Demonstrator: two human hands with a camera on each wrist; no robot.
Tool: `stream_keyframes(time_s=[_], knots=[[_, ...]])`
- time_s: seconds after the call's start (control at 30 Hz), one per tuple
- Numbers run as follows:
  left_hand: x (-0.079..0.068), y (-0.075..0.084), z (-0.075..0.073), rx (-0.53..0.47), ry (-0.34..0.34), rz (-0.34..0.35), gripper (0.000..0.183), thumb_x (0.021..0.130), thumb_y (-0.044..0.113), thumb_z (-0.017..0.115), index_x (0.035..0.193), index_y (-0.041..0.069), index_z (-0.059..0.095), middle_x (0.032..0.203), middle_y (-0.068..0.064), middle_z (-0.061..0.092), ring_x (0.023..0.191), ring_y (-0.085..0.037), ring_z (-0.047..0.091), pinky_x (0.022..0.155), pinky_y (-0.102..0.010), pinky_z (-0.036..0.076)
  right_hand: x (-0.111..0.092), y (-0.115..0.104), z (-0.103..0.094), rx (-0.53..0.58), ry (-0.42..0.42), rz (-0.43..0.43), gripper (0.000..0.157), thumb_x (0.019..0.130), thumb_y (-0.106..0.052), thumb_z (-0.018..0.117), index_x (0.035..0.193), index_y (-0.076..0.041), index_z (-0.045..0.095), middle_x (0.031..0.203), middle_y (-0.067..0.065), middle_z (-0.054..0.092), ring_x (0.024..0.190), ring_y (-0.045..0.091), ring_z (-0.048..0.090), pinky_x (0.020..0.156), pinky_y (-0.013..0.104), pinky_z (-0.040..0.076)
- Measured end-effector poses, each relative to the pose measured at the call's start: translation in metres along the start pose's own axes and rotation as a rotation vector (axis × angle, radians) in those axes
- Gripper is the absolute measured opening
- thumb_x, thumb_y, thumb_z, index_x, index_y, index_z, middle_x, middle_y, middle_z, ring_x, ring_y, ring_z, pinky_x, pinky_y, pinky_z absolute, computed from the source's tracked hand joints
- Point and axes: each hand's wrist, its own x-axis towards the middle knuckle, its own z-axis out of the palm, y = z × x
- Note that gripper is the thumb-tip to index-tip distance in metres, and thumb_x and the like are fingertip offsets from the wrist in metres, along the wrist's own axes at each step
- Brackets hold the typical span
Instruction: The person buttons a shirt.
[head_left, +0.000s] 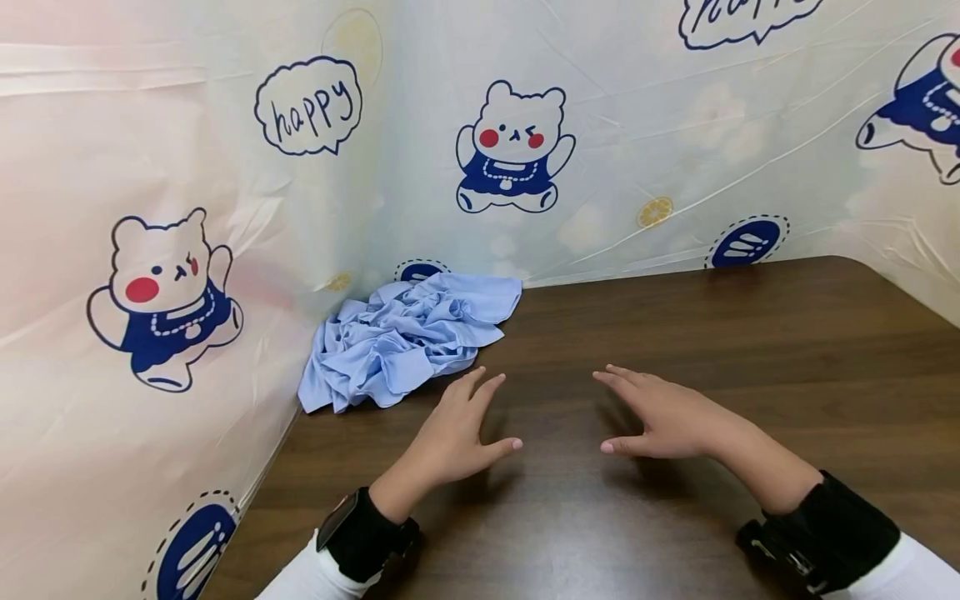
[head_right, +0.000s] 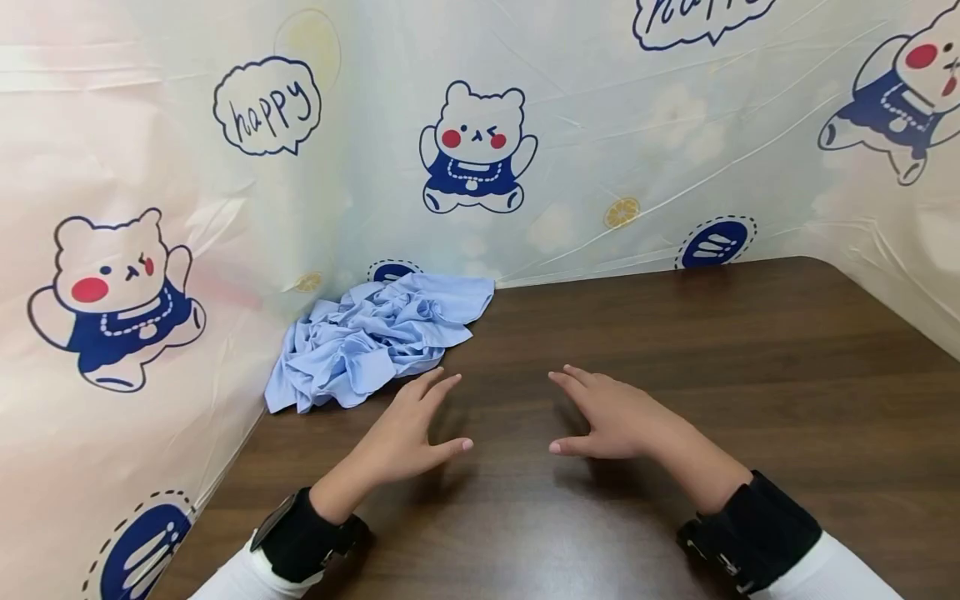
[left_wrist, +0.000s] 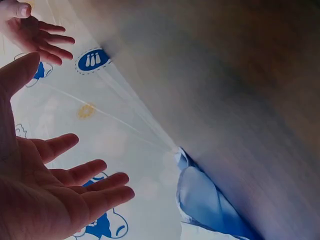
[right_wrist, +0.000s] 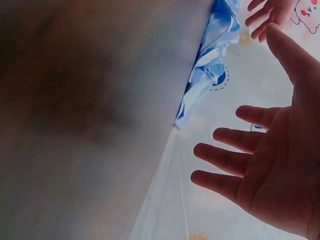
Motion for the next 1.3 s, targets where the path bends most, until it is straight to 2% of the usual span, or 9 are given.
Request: stream_keyframes(time_s=[0.27, 0.47, 0.7, 0.93, 1.17, 1.3], knots=[[0.004, 0.002, 0.002, 0.001, -0.004, 0.013, 0.083, 0.084, 0.051, 0.073, 0.148, 0.010, 0.039, 0.149, -0.020, 0.036, 0.136, -0.037, 0.035, 0.104, -0.053, 0.038, 0.007, -0.002, -0.001, 0.029, -0.005, -0.067, 0.082, 0.085, -0.044, 0.074, 0.146, -0.002, 0.038, 0.149, 0.028, 0.035, 0.132, 0.046, 0.039, 0.101, 0.061, 0.037], [0.005, 0.002, 0.002, 0.002, 0.001, 0.008, 0.083, 0.083, 0.050, 0.073, 0.147, 0.009, 0.041, 0.148, -0.021, 0.037, 0.135, -0.038, 0.036, 0.104, -0.053, 0.038, 0.016, -0.005, -0.001, 0.047, -0.013, -0.082, 0.081, 0.084, -0.038, 0.077, 0.146, -0.001, 0.039, 0.148, 0.027, 0.036, 0.132, 0.045, 0.039, 0.102, 0.060, 0.036], [0.011, -0.007, 0.002, -0.010, 0.065, 0.014, 0.072, 0.083, 0.041, 0.077, 0.139, 0.004, 0.049, 0.137, -0.019, 0.047, 0.128, -0.037, 0.043, 0.103, -0.049, 0.039, 0.035, -0.007, 0.002, 0.064, -0.026, -0.082, 0.079, 0.084, -0.031, 0.078, 0.146, -0.001, 0.038, 0.149, 0.024, 0.037, 0.135, 0.041, 0.038, 0.105, 0.058, 0.035], [0.021, -0.018, 0.001, -0.072, 0.123, -0.034, 0.056, 0.083, 0.033, 0.078, 0.126, 0.003, 0.059, 0.124, -0.015, 0.056, 0.120, -0.033, 0.050, 0.101, -0.046, 0.041, 0.058, -0.007, 0.006, 0.103, -0.068, -0.089, 0.077, 0.085, -0.028, 0.077, 0.146, 0.000, 0.038, 0.149, 0.023, 0.037, 0.137, 0.040, 0.034, 0.108, 0.056, 0.032], [0.024, -0.028, -0.003, -0.114, 0.097, -0.090, 0.051, 0.084, 0.029, 0.078, 0.125, 0.002, 0.061, 0.125, -0.016, 0.057, 0.119, -0.033, 0.052, 0.100, -0.047, 0.042, 0.077, -0.011, 0.004, 0.083, -0.063, -0.103, 0.076, 0.086, -0.029, 0.076, 0.145, 0.001, 0.039, 0.148, 0.025, 0.036, 0.137, 0.042, 0.034, 0.108, 0.057, 0.031], [0.030, -0.039, -0.010, -0.122, 0.085, -0.112, 0.053, 0.085, 0.030, 0.077, 0.126, 0.001, 0.060, 0.126, -0.017, 0.056, 0.118, -0.032, 0.052, 0.100, -0.046, 0.042, 0.087, -0.010, 0.000, 0.084, -0.056, -0.099, 0.076, 0.086, -0.028, 0.076, 0.145, 0.002, 0.038, 0.149, 0.026, 0.035, 0.137, 0.042, 0.032, 0.108, 0.056, 0.030]])
